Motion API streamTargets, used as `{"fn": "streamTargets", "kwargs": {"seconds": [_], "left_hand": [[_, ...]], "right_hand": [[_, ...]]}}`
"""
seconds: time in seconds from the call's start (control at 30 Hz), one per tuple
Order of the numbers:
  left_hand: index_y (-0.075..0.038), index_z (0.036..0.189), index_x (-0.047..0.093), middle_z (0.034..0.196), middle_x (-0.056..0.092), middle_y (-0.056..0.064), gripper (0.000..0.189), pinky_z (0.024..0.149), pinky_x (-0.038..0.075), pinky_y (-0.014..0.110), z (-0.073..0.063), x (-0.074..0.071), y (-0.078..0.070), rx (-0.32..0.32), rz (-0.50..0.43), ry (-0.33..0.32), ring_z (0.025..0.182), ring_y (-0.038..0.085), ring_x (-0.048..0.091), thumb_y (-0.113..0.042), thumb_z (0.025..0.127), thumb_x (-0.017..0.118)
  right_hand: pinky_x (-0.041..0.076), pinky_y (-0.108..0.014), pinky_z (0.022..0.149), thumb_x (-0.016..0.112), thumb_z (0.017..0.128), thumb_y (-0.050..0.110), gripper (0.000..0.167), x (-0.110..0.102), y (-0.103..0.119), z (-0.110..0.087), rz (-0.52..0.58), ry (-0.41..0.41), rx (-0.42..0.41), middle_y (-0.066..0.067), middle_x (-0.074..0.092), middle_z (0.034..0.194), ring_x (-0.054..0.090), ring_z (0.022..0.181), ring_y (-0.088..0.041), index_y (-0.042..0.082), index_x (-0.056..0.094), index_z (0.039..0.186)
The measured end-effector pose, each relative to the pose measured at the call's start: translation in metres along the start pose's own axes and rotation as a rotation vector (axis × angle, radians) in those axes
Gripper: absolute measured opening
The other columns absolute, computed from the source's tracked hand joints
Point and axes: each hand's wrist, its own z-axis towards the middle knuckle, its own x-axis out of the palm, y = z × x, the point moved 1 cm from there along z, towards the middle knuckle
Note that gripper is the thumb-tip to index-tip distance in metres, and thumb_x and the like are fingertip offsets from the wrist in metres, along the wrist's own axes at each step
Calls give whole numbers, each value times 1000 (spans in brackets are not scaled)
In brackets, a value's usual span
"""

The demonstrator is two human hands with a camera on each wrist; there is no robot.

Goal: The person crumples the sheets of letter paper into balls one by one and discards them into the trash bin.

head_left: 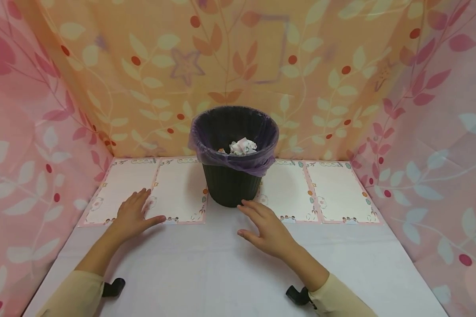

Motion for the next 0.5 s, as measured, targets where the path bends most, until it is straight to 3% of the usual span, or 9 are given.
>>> {"fn": "streamTargets", "kwargs": {"seconds": [0.3, 0.5], "left_hand": [[6, 157, 29, 160, 30, 32, 114, 110, 14, 81, 12, 9, 14, 6, -60, 78, 148, 54, 22, -54, 78, 85], [1, 157, 33, 158, 37, 29, 109, 111, 6, 81, 8, 17, 18, -58, -53, 116, 149, 50, 25, -49, 77, 87]], "right_hand": [[40, -47, 118, 71, 96, 46, 64, 13, 17, 22, 57, 76, 15, 0, 47, 157, 43, 145, -20, 21, 50, 152], [38, -45, 119, 71, 96, 45, 63, 26, 25, 29, 93, 116, 31, 2, 46, 157, 42, 145, -18, 23, 51, 151]]}}
